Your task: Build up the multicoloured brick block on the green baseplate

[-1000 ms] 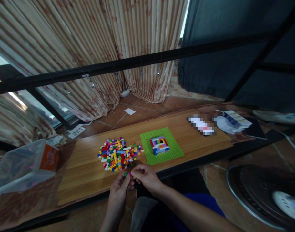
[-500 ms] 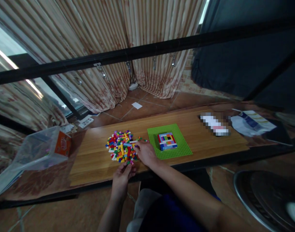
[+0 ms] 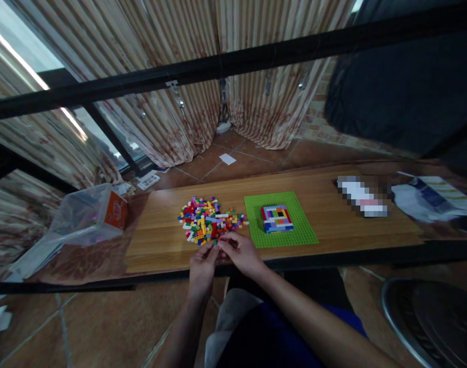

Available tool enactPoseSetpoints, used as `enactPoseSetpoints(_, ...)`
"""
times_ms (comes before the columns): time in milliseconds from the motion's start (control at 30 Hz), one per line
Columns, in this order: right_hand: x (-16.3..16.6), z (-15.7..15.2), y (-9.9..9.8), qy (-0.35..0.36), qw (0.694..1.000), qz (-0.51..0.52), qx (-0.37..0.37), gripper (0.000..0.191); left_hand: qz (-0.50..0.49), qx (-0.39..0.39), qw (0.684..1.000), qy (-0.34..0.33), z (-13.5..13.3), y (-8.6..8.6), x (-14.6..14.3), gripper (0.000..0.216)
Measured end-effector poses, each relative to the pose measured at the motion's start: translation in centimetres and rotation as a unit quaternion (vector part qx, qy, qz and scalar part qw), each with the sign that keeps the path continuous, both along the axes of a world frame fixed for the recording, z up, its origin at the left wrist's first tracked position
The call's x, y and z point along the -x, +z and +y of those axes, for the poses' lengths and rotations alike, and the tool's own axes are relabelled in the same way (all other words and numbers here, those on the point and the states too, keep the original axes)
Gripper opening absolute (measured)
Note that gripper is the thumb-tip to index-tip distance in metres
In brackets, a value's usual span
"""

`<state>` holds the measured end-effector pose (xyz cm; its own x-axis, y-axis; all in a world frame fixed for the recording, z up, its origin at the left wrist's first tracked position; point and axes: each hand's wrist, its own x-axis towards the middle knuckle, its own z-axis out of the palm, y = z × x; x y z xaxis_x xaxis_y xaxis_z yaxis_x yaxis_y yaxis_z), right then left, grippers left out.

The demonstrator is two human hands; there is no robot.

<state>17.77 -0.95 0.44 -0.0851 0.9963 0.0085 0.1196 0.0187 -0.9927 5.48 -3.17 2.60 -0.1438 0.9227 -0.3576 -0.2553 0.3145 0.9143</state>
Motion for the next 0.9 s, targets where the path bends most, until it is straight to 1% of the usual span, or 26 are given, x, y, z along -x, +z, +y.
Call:
enactPoseSetpoints(100,0.2,-0.2,0.1,-0.013,1.000,0.020,-0.005,0.016,0.005,0.007,1.000,-0.006,-0.2,0.2,0.0,0.041)
enactPoseSetpoints(200,0.1,-0.5,0.4,-0.006,0.999,0.044,0.009,0.016,0.014,0.014,1.000,-0.008,-0.5,0.4,0.0,0.040)
enactPoseSetpoints(333,-0.1,-1.1,0.5,0.001,0.996,0.075,0.052,0.016,0.024,-0.004,0.999,-0.023,-1.1,0.2,0.0,0.035)
enactPoseSetpoints(467,-0.3,-1.5,0.2,0.040,0.984,0.128,0.121,0.024,0.013,-0.019,0.998,-0.055,-1.6,-0.4,-0.1,0.032)
enactPoseSetpoints(533,-0.5,-1.1,0.1,0.036,0.984,0.125,0.122,0.027,0.009,-0.015,0.999,-0.050,-1.4,-0.6,0.1,0.034)
enactPoseSetpoints(567,-0.7,-0.8,0.1,0.020,0.989,0.105,0.106,0.026,0.016,-0.013,0.999,-0.039,-1.2,-0.7,0.3,0.035)
enactPoseSetpoints(633,-1.2,0.4,0.4,-0.015,0.998,0.027,0.051,0.021,0.056,-0.015,0.998,-0.012,-0.2,-0.6,1.0,0.036)
enactPoseSetpoints(667,-1.5,1.2,0.6,-0.029,0.999,-0.025,0.021,0.019,0.089,-0.023,0.996,-0.005,0.4,-0.5,1.4,0.034)
enactPoseSetpoints(733,-2.1,2.8,1.1,-0.044,0.989,-0.136,-0.029,0.014,0.180,-0.058,0.982,-0.008,1.9,0.0,2.5,0.026)
enactPoseSetpoints(800,-2.5,4.4,1.6,-0.047,0.970,-0.234,-0.053,0.013,0.296,-0.104,0.949,-0.025,3.5,0.6,3.4,0.018)
enactPoseSetpoints(900,-2.5,6.0,2.0,-0.038,0.941,-0.330,-0.059,0.013,0.453,-0.132,0.880,-0.053,5.7,1.2,4.0,0.013)
